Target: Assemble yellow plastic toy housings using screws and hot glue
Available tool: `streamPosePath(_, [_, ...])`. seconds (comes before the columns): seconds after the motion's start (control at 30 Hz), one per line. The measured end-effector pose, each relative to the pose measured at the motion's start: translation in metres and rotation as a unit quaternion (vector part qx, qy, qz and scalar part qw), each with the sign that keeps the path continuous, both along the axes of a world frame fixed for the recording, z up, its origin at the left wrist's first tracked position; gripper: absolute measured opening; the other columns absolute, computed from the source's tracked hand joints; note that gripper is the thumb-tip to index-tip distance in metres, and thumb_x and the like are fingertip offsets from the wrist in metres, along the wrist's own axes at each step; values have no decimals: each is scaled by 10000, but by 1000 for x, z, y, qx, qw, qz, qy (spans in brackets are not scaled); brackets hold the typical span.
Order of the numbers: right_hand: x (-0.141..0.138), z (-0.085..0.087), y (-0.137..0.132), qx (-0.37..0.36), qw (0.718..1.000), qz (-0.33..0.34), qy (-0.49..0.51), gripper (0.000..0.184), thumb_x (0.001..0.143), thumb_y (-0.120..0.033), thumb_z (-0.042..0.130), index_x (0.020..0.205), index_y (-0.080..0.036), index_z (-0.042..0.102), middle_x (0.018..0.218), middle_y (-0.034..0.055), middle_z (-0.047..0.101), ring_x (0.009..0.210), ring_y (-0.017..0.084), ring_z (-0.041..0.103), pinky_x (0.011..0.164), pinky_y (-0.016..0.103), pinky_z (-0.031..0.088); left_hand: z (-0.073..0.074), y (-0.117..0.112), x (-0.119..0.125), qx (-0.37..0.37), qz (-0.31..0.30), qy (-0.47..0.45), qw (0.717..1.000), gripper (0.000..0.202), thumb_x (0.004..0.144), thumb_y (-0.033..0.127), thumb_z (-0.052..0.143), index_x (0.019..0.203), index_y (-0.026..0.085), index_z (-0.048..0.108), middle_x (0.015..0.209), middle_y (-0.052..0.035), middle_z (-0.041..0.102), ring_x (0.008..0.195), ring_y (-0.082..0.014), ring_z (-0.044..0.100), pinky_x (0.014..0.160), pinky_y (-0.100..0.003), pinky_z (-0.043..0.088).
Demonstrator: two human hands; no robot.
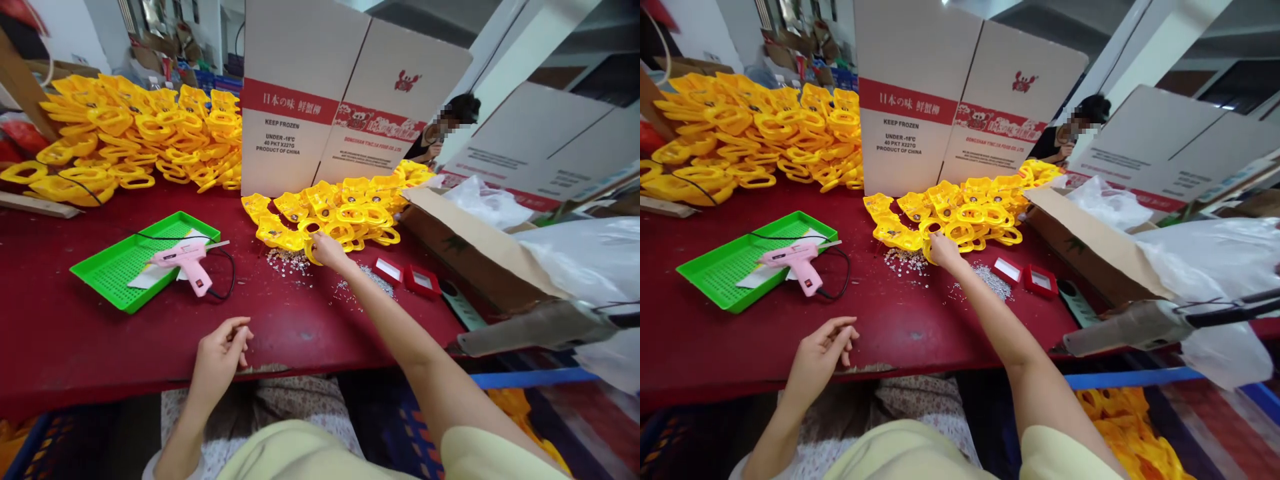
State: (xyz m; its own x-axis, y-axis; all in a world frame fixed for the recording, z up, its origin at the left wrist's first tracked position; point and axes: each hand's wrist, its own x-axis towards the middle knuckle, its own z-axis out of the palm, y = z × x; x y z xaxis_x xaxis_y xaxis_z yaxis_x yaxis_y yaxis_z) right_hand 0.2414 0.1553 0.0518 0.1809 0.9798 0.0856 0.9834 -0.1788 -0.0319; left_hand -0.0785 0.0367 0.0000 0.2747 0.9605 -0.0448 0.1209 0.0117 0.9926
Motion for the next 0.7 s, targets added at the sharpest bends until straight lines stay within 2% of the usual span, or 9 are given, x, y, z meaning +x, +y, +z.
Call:
streamPosePath(0.13, [11,-7,11,-20,999,21,-46,293,941,-352,555,1163,-166,597,1202,78,611,1002,191,614,870,404,527,0,0,0,-5,-7,-4,1000,372,841,459,580,1021,136,627,771,-16,647,472,-88,575,466,-216,486])
streamPosePath(0.27, [17,-6,9,24,997,37,-67,265,957,-220,442,1115,-146,642,1142,113,630,924,200,610,766,338,490,-2,-2,0,9,7,-1,1000,368,848,455,586,1034,141,629,790,-19,657,492,-90,588,490,-219,500])
streamPosePath(0.37, [18,6,-5,80,993,52,-69,348,944,-167,358,1100,-129,667,1096,151,643,889,222,599,725,327,447,0,-2,0,13,13,4,1000,366,847,455,599,1028,139,633,796,-24,665,496,-92,592,489,-218,501])
streamPosePath(0.5, [17,26,-46,142,984,91,-56,362,961,-175,337,1153,-131,641,1131,142,642,938,217,605,795,326,468,10,-8,3,14,31,-9,999,319,853,423,611,987,136,646,774,-25,671,505,-95,587,496,-221,509])
streamPosePath(0.57, [14,28,-73,160,976,140,-37,340,967,-184,357,1148,-152,643,1130,121,650,973,207,615,826,318,489,16,-18,5,35,83,-11,996,279,871,393,607,991,145,654,774,-21,674,547,-96,594,526,-218,519])
streamPosePath(0.6, [12,27,-88,181,965,189,-14,323,967,-192,375,1131,-162,651,1113,117,657,961,207,624,814,320,503,19,-25,5,57,127,-8,990,260,882,377,603,1007,155,657,785,-17,676,576,-96,599,549,-216,525])
streamPosePath(0.7, [4,12,-127,184,936,298,42,293,961,-189,411,1122,-183,656,1067,112,667,934,209,635,771,323,531,27,-46,4,162,258,37,952,200,910,312,591,1054,190,658,858,-7,684,663,-94,617,635,-223,538])
